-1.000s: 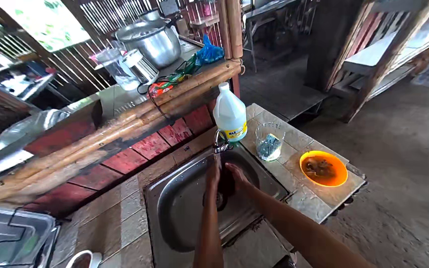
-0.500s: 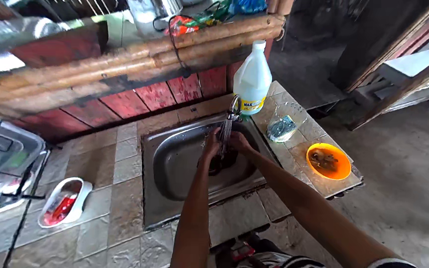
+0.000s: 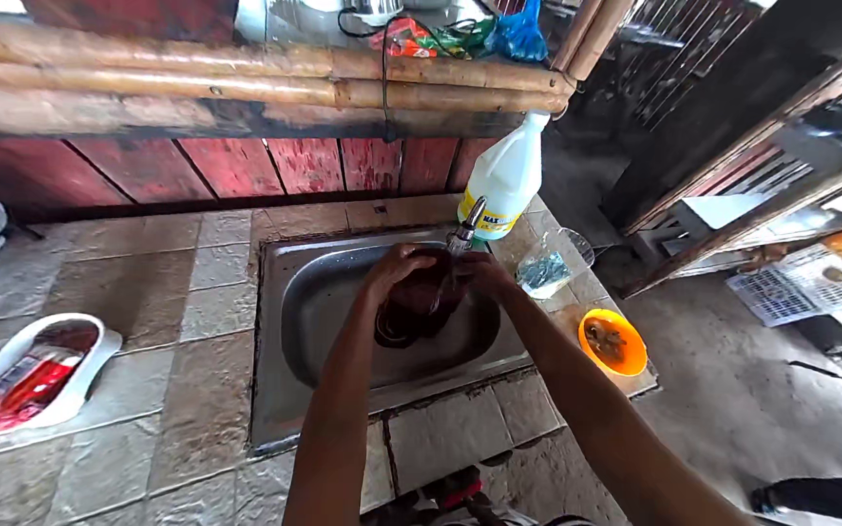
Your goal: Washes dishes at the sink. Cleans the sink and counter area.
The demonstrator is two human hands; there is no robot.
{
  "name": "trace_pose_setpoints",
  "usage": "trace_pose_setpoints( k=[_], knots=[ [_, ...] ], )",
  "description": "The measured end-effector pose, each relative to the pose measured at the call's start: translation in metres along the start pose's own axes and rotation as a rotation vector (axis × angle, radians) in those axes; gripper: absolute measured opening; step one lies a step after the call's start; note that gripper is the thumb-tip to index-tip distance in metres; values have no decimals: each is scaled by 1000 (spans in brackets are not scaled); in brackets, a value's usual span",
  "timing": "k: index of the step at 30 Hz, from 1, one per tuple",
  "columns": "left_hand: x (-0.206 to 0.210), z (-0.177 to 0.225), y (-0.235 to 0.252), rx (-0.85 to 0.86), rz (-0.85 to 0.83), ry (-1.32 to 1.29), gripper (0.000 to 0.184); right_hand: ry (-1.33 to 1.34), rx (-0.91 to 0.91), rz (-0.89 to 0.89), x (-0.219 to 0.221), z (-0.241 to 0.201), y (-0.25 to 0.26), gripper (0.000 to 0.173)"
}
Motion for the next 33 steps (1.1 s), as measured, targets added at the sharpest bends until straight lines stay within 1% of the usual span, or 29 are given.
trace_pose_setpoints(
  k=[2, 3, 4, 5, 6, 7, 8, 9, 10, 11, 12, 13, 14, 15, 17, 18, 20, 21, 22, 23, 24, 25, 26, 27, 28, 29, 30, 32, 33],
  knots=[
    [-12, -14, -2, -39, 98, -153, 31, 159, -14, 51, -2, -4, 0, 18],
    [-5, -22, 1, -63, 171, -245, 37, 245, 8, 94, 5, -1, 4, 24],
    [14, -23, 5, -79, 246, -272, 41, 320, 54, 159, 16, 5, 10, 31],
    [36, -16, 9, -88, 316, -214, 44, 347, 133, 251, 29, 11, 17, 38],
    [58, -3, 13, -92, 371, -84, 45, 288, 193, 326, 39, 14, 23, 43],
    [74, 10, 16, -111, 391, 84, 45, 184, 200, 350, 45, 14, 27, 44],
    [84, 16, 18, -118, 387, 241, 44, 106, 181, 355, 49, 12, 28, 41],
    [83, 12, 19, -126, 376, 343, 41, 120, 177, 357, 51, 9, 22, 39],
    [75, -3, 23, -136, 381, 371, 42, 189, 187, 346, 52, 5, 14, 37],
    [63, -17, 27, -184, 343, 346, 47, 208, 188, 281, 49, 1, 5, 36],
    [52, -30, 31, -190, 290, 258, 51, 166, 169, 193, 43, -1, -1, 34],
    [45, -37, 34, -143, 207, 145, 51, 83, 148, 94, 36, -4, -4, 33],
    [44, -34, 33, -82, 100, 43, 49, 4, 128, 5, 31, -4, -6, 41],
    [47, -24, 29, -56, -2, -15, 49, -59, 104, -25, 27, -2, -6, 46],
    [53, 3, 22, -73, -123, -5, 48, -140, 45, 49, 17, -4, -3, 35],
    [52, 4, 23, -50, -159, 66, 43, -183, 9, 102, 10, -8, -2, 28],
    [38, -17, 24, 1, -218, 222, 40, -265, -44, 158, -9, -16, 0, 19],
    [26, -28, 18, -40, -229, 259, 40, -263, -57, 169, -18, -20, -2, 18],
    [12, -40, 10, -86, -201, 244, 36, -203, -55, 192, -25, -24, -7, 16],
    [-3, -53, 2, -118, -106, 145, 29, -79, -41, 219, -28, -29, -12, 12],
    [-14, -63, -5, -139, 43, -49, 24, 92, -9, 227, -26, -30, -14, 11],
    [-14, -74, -8, -134, 180, -287, 24, 259, 68, 214, -17, -24, -11, 17],
    [0, -78, -8, -134, 241, -493, 32, 395, 170, 198, -5, -12, -4, 23],
    [23, -75, -2, -132, 251, -595, 39, 470, 263, 202, 9, 3, 6, 29],
    [47, -66, 7, -126, 276, -599, 41, 493, 328, 214, 22, 16, 17, 34],
    [67, -54, 17, -107, 324, -504, 40, 469, 395, 280, 36, 23, 24, 35],
    [81, -41, 22, -88, 386, -326, 39, 424, 441, 344, 47, 18, 23, 36],
    [85, -28, 17, -70, 443, 104, 37, 346, 429, 302, 63, 1, 18, 38],
    [77, -30, 11, -132, 423, 194, 39, 341, 434, 281, 69, -2, 15, 38]
  ],
)
Point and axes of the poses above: each hand's wrist, its own y-axis towards the middle knuckle, its own x-axis out of the palm, z = x × y, the point moved 4 cm from there along y, towards the middle knuckle, and after that the axes turned 4 degrees about -y, right-handed, at the moved point
